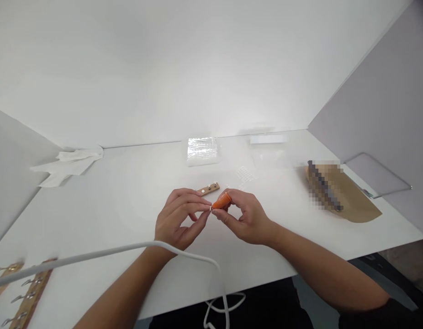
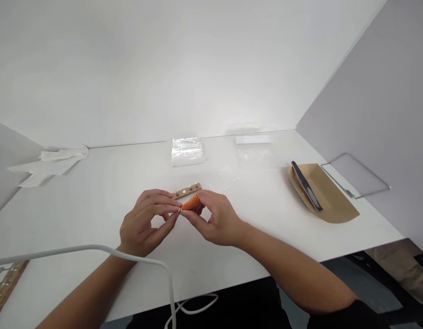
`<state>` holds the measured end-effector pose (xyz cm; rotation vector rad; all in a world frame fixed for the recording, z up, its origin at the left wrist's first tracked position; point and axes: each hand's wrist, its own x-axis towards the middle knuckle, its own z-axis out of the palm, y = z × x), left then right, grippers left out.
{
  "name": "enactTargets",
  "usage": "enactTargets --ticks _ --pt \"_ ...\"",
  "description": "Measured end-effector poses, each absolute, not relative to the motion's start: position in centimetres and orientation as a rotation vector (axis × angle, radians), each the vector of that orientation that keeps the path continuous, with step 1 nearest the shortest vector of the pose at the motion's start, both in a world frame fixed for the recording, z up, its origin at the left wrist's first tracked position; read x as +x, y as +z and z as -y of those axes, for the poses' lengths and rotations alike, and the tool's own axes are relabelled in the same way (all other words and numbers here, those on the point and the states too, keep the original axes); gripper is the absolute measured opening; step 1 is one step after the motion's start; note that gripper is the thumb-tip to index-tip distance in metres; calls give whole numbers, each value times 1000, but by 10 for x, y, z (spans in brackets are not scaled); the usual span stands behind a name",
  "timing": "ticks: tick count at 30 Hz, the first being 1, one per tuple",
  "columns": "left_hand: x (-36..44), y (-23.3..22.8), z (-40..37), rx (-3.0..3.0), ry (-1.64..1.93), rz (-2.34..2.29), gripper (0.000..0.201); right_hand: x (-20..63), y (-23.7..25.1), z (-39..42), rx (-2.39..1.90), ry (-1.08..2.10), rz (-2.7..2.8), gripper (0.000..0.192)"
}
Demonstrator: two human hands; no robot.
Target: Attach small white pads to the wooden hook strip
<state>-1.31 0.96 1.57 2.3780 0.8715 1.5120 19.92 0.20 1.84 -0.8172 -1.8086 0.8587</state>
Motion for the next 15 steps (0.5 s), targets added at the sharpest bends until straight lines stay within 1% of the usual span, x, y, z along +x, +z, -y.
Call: enactTargets --ticks 7,12,15 --pt "-12 11 -8 2305 1478 -885 31 199 17 -1 -846 920 1814 9" --pt "-10 12 -6 2276 1463 -931 28 199 15 -3 -876 990 1765 11" --pt "-12 12 -6 2270 1412 -933 26 199 13 -4 -890 949 1778 11"
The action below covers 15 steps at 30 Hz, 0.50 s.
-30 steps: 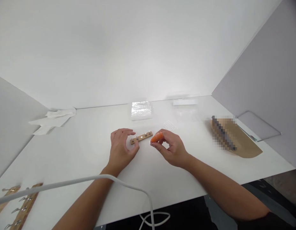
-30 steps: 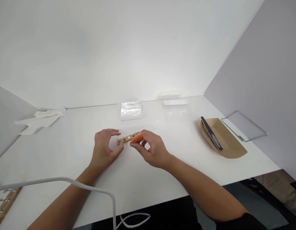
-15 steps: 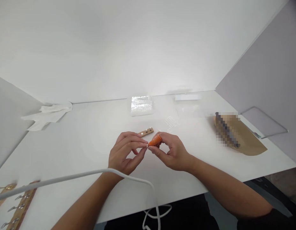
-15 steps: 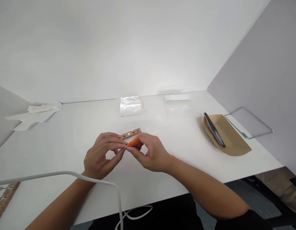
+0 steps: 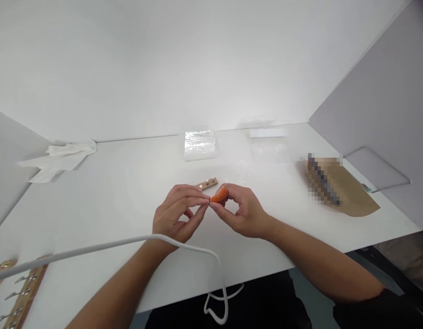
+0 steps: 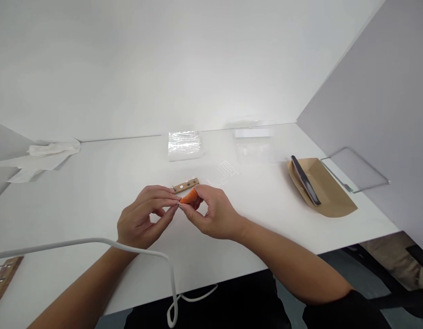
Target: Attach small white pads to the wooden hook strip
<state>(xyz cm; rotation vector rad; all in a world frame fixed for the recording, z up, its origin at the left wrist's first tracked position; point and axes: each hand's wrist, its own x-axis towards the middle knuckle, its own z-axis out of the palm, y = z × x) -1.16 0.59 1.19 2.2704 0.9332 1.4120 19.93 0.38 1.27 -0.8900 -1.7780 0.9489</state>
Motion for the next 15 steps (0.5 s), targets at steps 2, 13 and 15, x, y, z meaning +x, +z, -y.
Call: enactTargets --ticks 2,13,15 --pt "-12 11 -6 2270 1380 -939 25 199 12 -4 -895 878 1796 10" --pt "-14 12 -4 2268 1330 -981 26 199 9 -6 -818 631 1894 6" --pt "-13 14 -3 2270 1320 -982 28 199 7 -6 -809 618 1906 6"
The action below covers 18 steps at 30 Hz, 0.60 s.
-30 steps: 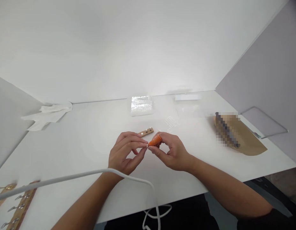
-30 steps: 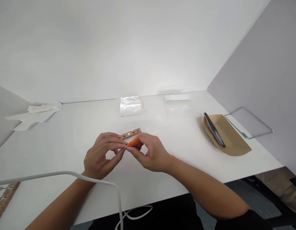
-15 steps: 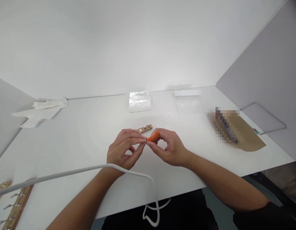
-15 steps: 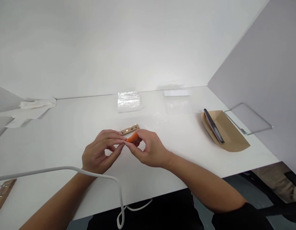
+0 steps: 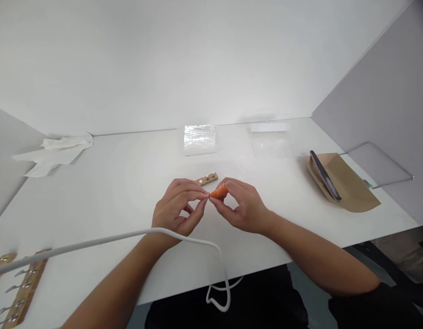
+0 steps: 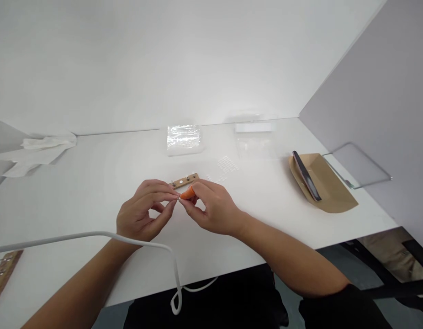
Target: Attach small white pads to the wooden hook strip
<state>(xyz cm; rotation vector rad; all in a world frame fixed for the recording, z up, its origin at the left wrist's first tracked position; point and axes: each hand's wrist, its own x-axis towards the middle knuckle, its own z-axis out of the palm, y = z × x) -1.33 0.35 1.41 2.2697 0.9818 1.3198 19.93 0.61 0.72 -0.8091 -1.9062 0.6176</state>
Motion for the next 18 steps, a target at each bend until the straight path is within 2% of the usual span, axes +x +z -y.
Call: enactTargets --ticks 12,18 --pt "-7 17 2 2084 1267 -1074 14 199 8 -5 -729 539 1954 9" --pt "-6 16 4 2018 1234 -1084 17 198 9 -5 -712 610 1947 9"
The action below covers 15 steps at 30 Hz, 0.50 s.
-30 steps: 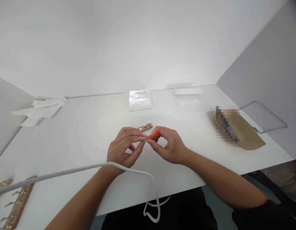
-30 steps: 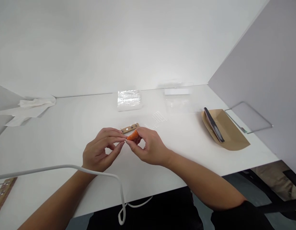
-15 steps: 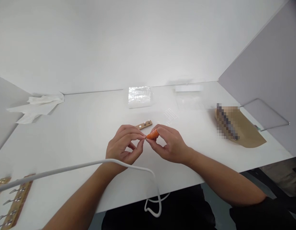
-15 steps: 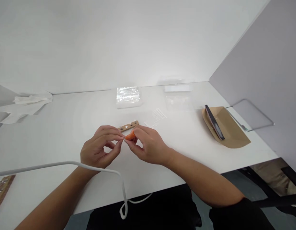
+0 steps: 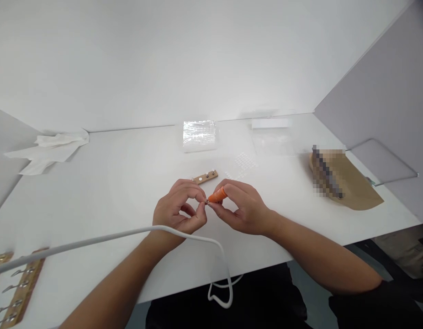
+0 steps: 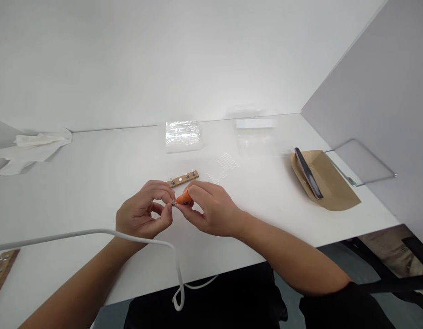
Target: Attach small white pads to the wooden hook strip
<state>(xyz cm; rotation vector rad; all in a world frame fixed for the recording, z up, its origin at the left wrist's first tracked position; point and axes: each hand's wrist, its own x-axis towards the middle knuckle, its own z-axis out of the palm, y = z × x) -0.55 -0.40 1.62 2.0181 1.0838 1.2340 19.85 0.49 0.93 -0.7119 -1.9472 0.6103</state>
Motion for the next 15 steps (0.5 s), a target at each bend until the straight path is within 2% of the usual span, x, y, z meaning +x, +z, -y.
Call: enactTargets --ticks 15 --pt "-8 17 3 2052 1305 -988 22 201 11 -6 -859 1055 1707 7"
